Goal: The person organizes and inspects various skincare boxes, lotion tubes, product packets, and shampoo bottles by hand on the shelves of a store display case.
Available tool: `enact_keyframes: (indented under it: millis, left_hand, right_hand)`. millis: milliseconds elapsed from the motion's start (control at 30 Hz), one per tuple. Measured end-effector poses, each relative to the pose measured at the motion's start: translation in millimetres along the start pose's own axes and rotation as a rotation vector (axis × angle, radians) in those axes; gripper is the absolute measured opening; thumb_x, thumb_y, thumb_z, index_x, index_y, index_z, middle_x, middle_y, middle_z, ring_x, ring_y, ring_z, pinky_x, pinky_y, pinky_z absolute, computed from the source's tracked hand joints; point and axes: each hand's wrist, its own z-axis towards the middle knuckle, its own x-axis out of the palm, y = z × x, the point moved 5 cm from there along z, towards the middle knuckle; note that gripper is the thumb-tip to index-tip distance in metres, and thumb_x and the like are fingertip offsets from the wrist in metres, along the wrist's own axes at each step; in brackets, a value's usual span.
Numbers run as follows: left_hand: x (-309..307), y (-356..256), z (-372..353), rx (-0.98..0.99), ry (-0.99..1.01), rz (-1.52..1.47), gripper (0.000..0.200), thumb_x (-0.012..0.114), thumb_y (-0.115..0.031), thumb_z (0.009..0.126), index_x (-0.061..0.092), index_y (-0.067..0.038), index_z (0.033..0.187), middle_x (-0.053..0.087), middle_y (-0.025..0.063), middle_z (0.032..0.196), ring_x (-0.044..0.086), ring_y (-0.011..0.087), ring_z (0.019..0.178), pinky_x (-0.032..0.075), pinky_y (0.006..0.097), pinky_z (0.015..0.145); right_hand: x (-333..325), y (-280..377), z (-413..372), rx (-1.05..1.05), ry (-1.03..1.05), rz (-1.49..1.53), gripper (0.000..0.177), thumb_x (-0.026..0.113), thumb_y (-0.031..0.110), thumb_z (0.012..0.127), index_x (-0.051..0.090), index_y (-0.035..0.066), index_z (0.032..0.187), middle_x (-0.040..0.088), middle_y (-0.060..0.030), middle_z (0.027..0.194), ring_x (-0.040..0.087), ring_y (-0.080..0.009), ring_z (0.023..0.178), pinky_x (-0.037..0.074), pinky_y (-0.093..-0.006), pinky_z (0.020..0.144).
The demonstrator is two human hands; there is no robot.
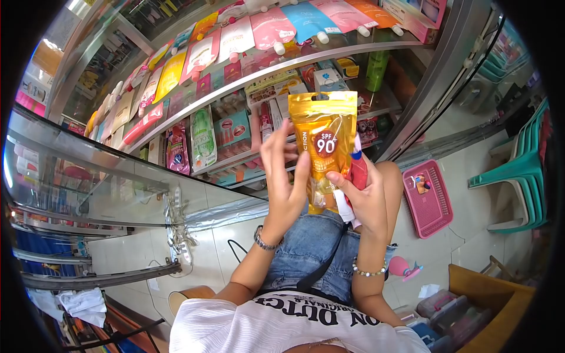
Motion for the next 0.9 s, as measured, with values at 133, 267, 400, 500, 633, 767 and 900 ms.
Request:
enact_keyframes:
  millis: [133, 267, 400, 500, 633, 767, 900]
  left_hand:
    - [13, -18, -10, 0.083, 0.137, -0.143, 0.062, 0.043, -0.033, 0.093, 0.017, -0.003, 0.141, 0.023, 0.017, 0.139, 0.027, 0.0252, 0.128, 0.025, 0.0339, 0.103]
    - [19, -5, -17, -0.094, 0.181, -0.57, 0.064, 0.038, -0.041, 0.093, 0.017, -0.004, 0.141, 0.019, 0.0148, 0.143, 0.025, 0.024, 0.132, 0.027, 0.0332, 0.103]
    - [22, 5, -30, -0.338, 0.179, -0.804, 0.066, 0.036, -0.047, 0.092, 0.02, -0.005, 0.14, 0.026, 0.0121, 0.141, 0.031, 0.0212, 0.128, 0.031, 0.0327, 0.101]
    - [22, 15, -35, -0.393, 0.181, -0.982, 0.063, 0.039, -0.046, 0.092, 0.024, -0.006, 0.138, 0.035, 0.0105, 0.135, 0.038, 0.0193, 0.123, 0.034, 0.0318, 0.098]
    - [20, 23, -50, -0.457, 0.323, -1.087, 0.055, 0.049, -0.038, 0.09, 0.034, -0.006, 0.132, 0.048, 0.0078, 0.124, 0.048, 0.0172, 0.111, 0.038, 0.0292, 0.092]
    - [28, 23, -66, -0.536, 0.6, -0.62, 0.049, 0.063, -0.029, 0.084, 0.045, -0.004, 0.123, 0.056, 0.0051, 0.113, 0.054, 0.0157, 0.097, 0.042, 0.0263, 0.083]
    - [25, 7, -56, -0.366, 0.601, -0.594, 0.047, 0.074, -0.022, 0.074, 0.054, -0.002, 0.111, 0.062, 0.0053, 0.1, 0.058, 0.0145, 0.084, 0.044, 0.0253, 0.075]
  right_hand:
    - [-2, 0, -6, 0.1, -0.112, -0.221, 0.035, 0.067, 0.002, 0.077, 0.054, -0.005, 0.109, 0.056, -0.0102, 0.111, 0.054, -0.0106, 0.098, 0.045, -0.0245, 0.08]
    - [11, 15, -9, -0.183, -0.026, -0.487, 0.041, 0.067, 0.011, 0.079, 0.052, -0.002, 0.115, 0.051, -0.0144, 0.12, 0.05, -0.0187, 0.11, 0.041, -0.0313, 0.088]
    - [49, 37, -17, -0.515, 0.129, -0.975, 0.062, 0.061, 0.037, 0.081, 0.043, 0.002, 0.129, 0.037, -0.0199, 0.135, 0.032, -0.0319, 0.128, 0.025, -0.0415, 0.103]
    - [51, 34, -18, -0.524, 0.036, -1.018, 0.071, 0.057, 0.045, 0.081, 0.037, 0.003, 0.134, 0.03, -0.0201, 0.139, 0.023, -0.0338, 0.131, 0.017, -0.0431, 0.106]
    - [32, 33, -13, -0.59, -0.187, -1.007, 0.076, 0.056, 0.045, 0.08, 0.031, 0.003, 0.138, 0.028, -0.02, 0.141, 0.022, -0.0348, 0.132, 0.016, -0.0434, 0.106]
    - [16, 48, -16, -0.622, -0.322, -0.931, 0.069, 0.056, 0.043, 0.081, 0.037, 0.002, 0.133, 0.037, -0.0198, 0.134, 0.033, -0.0343, 0.125, 0.024, -0.0415, 0.103]
    - [11, 58, -27, -0.579, -0.276, -0.914, 0.053, 0.063, 0.036, 0.077, 0.052, 0.002, 0.117, 0.051, -0.0162, 0.115, 0.046, -0.0327, 0.108, 0.035, -0.0391, 0.092]
